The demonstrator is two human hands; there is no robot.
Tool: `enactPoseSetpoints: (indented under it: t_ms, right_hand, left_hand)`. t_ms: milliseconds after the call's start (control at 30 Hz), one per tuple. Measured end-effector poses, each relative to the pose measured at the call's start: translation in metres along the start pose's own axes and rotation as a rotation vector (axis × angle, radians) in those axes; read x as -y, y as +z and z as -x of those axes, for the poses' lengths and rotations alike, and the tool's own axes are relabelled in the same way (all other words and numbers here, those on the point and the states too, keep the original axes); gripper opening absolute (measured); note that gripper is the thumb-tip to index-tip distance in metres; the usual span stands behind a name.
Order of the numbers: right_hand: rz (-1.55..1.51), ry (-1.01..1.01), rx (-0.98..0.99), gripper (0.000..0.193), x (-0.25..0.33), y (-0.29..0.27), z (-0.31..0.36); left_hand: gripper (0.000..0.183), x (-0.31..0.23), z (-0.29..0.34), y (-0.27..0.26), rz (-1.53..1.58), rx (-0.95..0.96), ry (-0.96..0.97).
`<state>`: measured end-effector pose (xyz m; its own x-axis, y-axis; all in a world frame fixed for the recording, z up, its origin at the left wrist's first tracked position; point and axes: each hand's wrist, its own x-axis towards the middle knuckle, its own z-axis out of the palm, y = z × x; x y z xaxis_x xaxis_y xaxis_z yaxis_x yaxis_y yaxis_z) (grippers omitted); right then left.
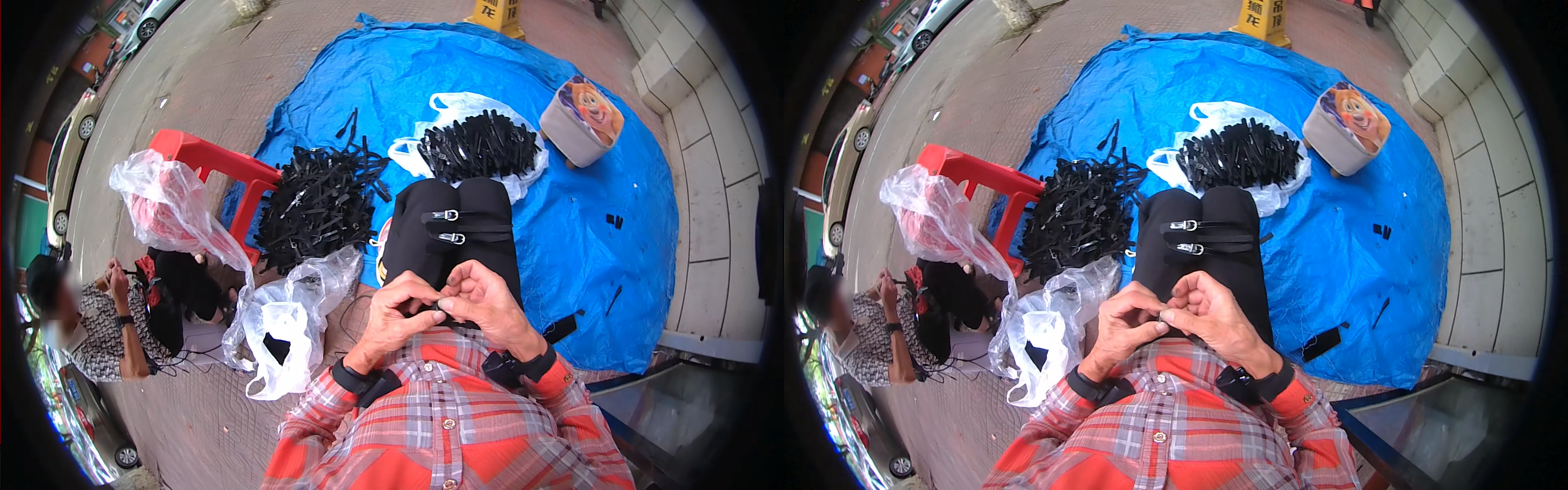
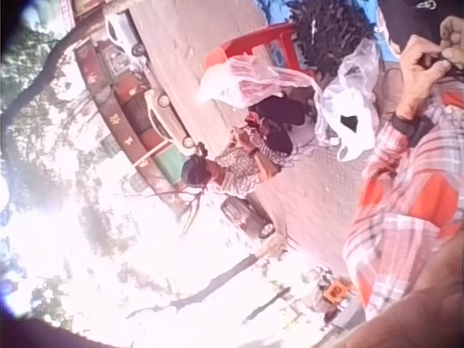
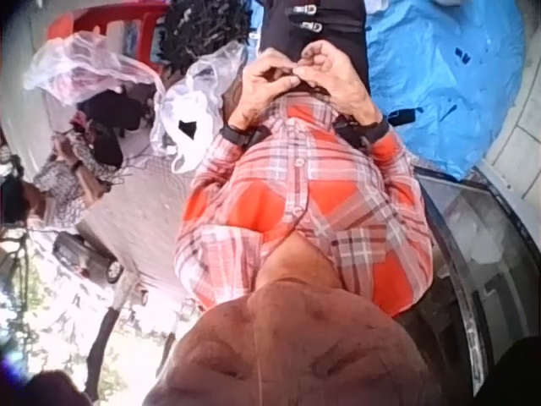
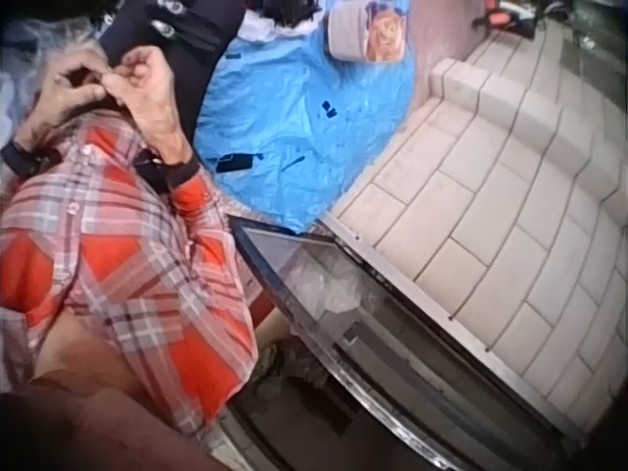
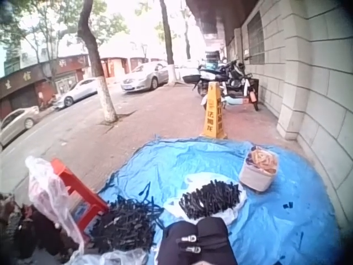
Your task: Assembling black shoe straps by attaching buckles and plastic clips.
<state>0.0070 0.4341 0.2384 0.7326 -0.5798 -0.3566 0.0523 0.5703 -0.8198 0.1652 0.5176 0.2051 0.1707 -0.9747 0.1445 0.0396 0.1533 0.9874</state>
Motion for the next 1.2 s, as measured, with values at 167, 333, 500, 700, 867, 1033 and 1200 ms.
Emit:
enactPoseSetpoints:
  t_ms: [167,333,500,700,867,1033,1200]
  right_hand:
    - [0.092,0.021,0.102,0.027,0.005,-0.007,0.000]
    - [0.058,0.054,0.093,0.028,0.008,-0.007,-0.001]
    - [0.143,0.016,0.173,0.032,0.010,-0.005,-0.001]
    - [0.216,0.086,0.229,0.033,0.019,-0.008,-0.004]
    - [0.184,0.021,0.153,0.031,0.002,-0.002,0.003]
    - [0.306,-0.177,0.052,0.021,-0.008,0.006,0.007]
    - [0.326,-0.124,0.067,0.012,0.001,0.012,0.006]
  left_hand:
    - [0.024,-0.003,0.001,-0.002,0.010,0.061,0.017]
    - [0.025,-0.006,0.001,-0.006,-0.007,0.095,-0.006]
    - [0.025,-0.008,0.003,-0.005,0.007,0.103,-0.005]
    - [0.024,-0.021,0.003,-0.006,-0.061,0.144,-0.025]
    - [0.022,-0.015,0.006,-0.007,-0.085,0.131,-0.019]
    - [0.020,-0.006,0.008,-0.003,-0.009,-0.017,-0.017]
    - [0.020,-0.004,0.009,-0.005,-0.071,-0.061,-0.038]
